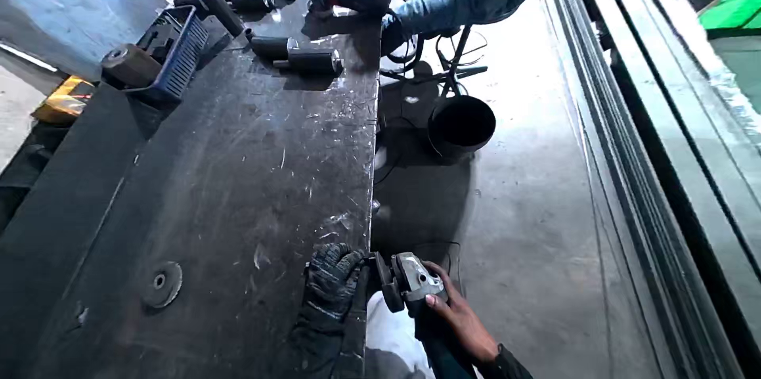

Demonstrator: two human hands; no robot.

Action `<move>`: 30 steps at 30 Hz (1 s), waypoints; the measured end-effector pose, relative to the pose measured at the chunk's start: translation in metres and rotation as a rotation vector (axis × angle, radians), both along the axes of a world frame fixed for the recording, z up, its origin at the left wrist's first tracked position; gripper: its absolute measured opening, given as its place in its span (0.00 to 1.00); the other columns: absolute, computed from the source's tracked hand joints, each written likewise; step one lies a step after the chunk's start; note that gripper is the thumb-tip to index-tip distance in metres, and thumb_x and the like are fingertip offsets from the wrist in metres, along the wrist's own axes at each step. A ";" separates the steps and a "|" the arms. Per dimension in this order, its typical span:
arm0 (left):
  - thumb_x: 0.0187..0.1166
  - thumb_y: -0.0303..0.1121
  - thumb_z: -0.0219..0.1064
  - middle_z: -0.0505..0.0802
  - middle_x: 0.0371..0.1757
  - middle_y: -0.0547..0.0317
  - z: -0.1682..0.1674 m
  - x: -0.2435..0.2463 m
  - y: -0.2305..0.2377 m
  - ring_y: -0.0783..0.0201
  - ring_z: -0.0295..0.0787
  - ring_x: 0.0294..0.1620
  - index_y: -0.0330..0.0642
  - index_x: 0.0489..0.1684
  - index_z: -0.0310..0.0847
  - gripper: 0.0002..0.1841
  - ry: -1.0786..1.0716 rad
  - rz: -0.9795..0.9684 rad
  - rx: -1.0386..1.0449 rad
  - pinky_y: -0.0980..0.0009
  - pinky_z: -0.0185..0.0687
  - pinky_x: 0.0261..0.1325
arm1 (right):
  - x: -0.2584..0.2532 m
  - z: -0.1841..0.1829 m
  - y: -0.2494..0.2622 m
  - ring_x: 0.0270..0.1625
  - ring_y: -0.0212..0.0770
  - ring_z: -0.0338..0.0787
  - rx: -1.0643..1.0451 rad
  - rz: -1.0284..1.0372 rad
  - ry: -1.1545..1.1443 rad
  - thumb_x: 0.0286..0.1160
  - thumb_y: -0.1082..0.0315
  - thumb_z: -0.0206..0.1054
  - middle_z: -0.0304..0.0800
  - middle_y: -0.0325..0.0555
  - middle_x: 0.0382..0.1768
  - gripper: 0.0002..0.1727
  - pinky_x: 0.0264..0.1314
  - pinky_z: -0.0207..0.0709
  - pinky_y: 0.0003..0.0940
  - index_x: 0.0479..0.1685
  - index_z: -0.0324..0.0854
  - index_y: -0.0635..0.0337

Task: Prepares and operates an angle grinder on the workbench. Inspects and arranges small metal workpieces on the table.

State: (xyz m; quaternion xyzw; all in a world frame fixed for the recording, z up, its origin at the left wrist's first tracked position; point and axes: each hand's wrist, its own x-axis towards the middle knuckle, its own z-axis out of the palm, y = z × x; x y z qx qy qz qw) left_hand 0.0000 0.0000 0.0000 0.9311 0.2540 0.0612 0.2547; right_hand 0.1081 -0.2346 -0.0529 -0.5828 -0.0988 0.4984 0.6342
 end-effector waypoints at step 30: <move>0.77 0.50 0.65 0.95 0.52 0.57 -0.061 -0.020 0.010 0.56 0.89 0.59 0.59 0.46 0.97 0.14 -0.159 -0.065 0.335 0.54 0.80 0.70 | 0.005 -0.027 -0.009 0.63 0.35 0.90 -0.118 0.027 0.004 0.71 0.47 0.75 0.84 0.43 0.70 0.44 0.66 0.87 0.40 0.87 0.61 0.47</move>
